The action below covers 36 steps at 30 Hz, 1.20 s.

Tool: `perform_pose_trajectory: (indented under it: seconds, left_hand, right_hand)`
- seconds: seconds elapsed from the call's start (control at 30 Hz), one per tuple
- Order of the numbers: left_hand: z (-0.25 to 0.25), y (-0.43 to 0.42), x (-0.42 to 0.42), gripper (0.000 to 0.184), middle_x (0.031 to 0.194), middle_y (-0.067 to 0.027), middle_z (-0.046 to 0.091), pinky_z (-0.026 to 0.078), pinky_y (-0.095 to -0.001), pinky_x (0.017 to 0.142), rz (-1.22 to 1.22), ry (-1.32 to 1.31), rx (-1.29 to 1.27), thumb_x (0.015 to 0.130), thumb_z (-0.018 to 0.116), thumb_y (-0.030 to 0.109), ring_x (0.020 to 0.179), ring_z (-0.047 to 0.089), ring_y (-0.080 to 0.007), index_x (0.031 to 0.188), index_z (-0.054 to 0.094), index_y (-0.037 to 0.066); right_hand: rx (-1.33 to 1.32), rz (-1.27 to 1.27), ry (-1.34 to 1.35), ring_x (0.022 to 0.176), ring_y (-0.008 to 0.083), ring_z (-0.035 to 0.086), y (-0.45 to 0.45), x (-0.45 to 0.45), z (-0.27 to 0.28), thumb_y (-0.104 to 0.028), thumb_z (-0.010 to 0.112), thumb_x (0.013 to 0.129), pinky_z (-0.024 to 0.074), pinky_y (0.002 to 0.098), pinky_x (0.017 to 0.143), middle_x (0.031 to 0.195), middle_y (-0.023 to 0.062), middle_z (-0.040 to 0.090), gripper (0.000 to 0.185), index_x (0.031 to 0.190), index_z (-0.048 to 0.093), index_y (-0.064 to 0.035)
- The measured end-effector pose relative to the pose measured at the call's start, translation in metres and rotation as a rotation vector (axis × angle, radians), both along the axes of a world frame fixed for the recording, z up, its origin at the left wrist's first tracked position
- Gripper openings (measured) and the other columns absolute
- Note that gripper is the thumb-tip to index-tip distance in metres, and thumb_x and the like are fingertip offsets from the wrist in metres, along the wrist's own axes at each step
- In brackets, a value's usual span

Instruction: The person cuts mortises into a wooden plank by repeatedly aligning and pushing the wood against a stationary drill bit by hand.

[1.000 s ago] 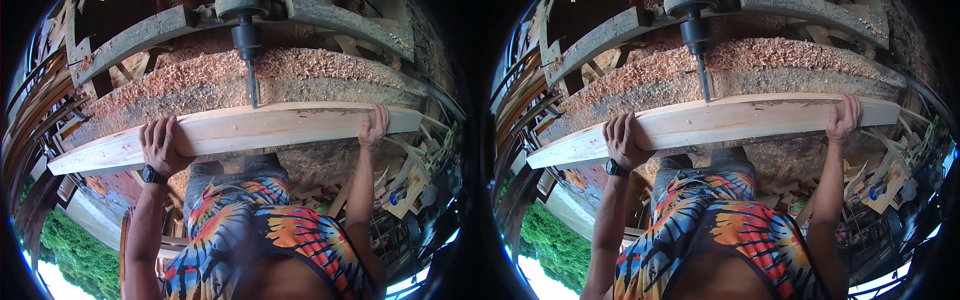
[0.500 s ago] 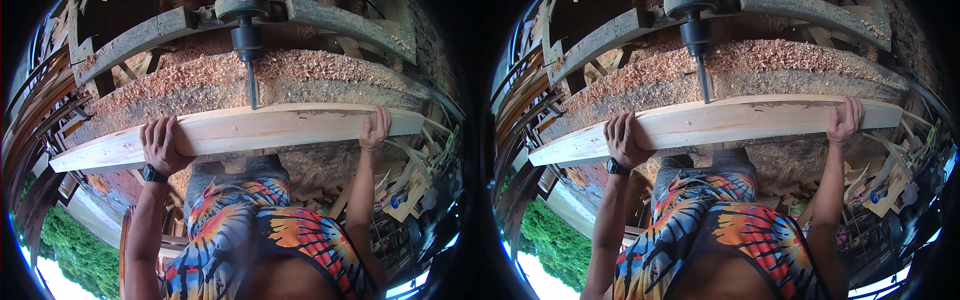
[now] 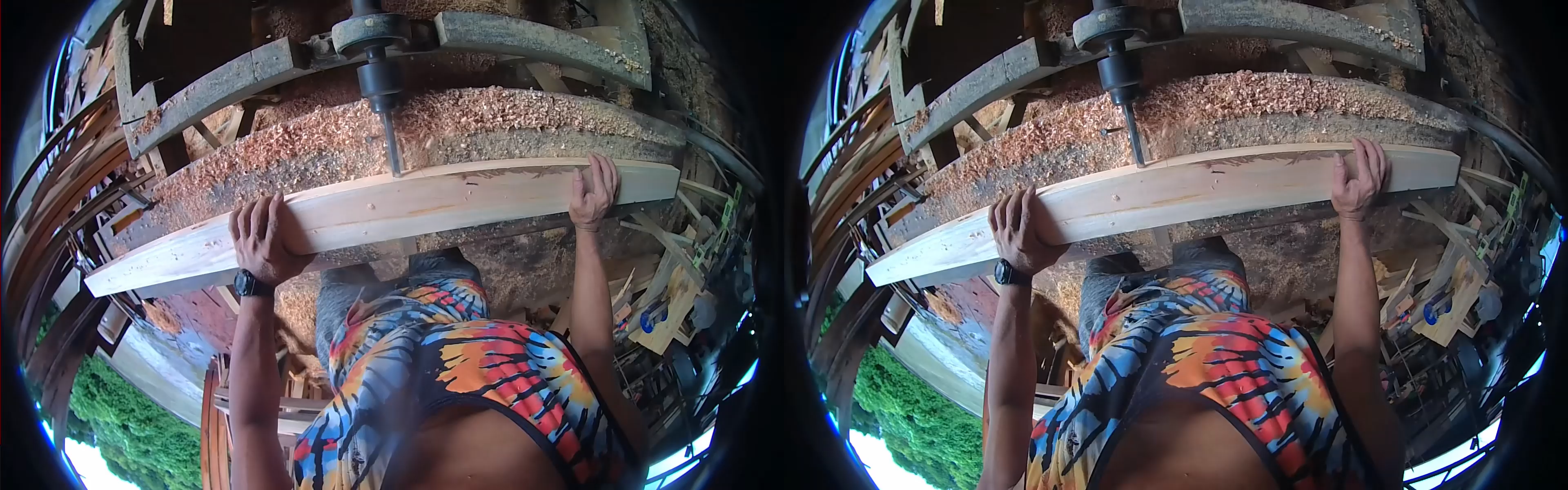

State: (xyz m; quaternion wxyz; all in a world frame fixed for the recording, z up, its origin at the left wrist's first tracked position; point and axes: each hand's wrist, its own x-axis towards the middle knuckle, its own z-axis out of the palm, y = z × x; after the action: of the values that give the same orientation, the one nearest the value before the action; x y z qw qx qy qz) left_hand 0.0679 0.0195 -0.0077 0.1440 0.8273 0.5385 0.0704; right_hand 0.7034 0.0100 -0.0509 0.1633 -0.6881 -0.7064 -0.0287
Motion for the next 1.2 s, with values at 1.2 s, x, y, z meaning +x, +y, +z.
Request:
perform_pose_trajectory:
  seconds: [1.2]
  left_hand:
    - [0.005,0.02,0.008,0.121,0.149,-0.0174,0.06,0.035,-0.0568,0.124,0.057,0.117,0.023,0.058,0.1,0.051,0.139,0.054,-0.0387,0.159,0.049,0.006]
  right_hand:
    - [0.18,0.002,0.052,0.137,0.0357,0.059,0.046,-0.043,-0.029,-0.053,0.073,0.096,0.0373,0.0534,0.121,0.133,0.0117,0.072,0.051,0.122,0.074,-0.0097]
